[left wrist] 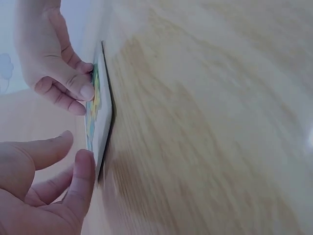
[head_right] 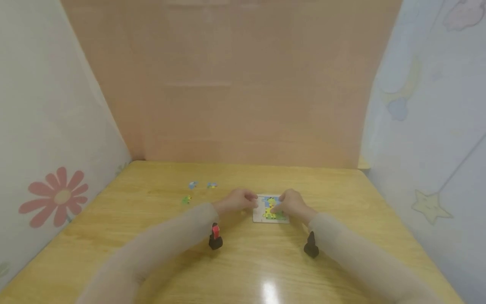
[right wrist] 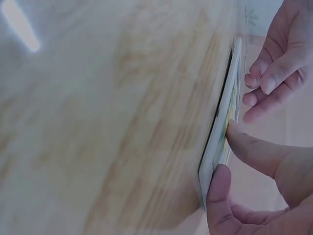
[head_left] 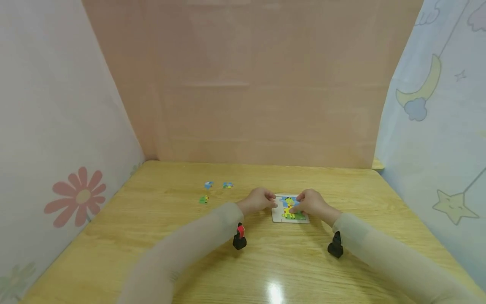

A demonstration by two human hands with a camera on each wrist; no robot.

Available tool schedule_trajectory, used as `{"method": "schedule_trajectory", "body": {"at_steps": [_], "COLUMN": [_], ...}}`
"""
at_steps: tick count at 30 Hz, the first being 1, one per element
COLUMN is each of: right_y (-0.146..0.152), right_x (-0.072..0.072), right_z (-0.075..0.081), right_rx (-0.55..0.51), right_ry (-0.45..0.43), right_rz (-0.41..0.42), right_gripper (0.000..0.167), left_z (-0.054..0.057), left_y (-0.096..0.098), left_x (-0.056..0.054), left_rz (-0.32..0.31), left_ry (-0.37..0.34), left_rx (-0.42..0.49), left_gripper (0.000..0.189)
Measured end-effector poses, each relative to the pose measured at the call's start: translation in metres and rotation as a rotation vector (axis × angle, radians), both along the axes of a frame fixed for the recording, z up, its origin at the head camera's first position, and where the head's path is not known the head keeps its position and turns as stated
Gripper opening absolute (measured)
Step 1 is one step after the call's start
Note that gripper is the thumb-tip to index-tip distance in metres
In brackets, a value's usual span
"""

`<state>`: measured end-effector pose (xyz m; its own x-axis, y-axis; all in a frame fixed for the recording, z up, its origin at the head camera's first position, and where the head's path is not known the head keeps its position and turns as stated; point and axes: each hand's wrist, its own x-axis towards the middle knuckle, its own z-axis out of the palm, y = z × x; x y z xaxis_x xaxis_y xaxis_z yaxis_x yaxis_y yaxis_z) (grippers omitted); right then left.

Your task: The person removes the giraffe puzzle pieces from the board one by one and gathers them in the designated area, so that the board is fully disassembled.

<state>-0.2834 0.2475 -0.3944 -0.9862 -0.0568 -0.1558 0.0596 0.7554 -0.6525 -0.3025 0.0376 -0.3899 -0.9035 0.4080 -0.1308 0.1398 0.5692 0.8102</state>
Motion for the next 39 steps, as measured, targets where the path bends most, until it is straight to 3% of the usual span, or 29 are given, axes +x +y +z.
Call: {"method": "schedule_trajectory", "body": {"at_steps": [7, 15, 23, 32, 39], "right_y": [-0.001, 0.0, -0.001, 0.003, 0.002], "right_x": [-0.004, -0.008, -0.01, -0.004, -0.001], "right_z": [-0.004, -0.002, 0.0, 0.0, 0.004], "right_rx": [-0.023, -0.004, 0.008, 0.007, 0.02], "right_ry": [-0.022, -0.009, -0.021, -0.017, -0.015], "right_rz": [-0.021, -0.015, -0.012, 0.008, 0.008], "right_gripper": [0.051, 0.049, 0.048, 0.05, 0.049], "left_z": [-0.006, -0.005, -0.003, -0.007, -0.001], "left_y": [0.013, 0.03, 0.044, 0.051, 0.056], "left_x": [-0.015, -0.033, -0.038, -0.037, -0.033], "left_rz": [0.065, 0.205, 0.347, 0.333, 0.367], "left_ry": [-0.075, -0.112, -0.131, -0.045, -0.047], "left_rx": [-0.019, -0.063, -0.129, -0.116, -0.115], "left_gripper": [0.022, 0.012, 0.023, 0.028, 0.034]}}
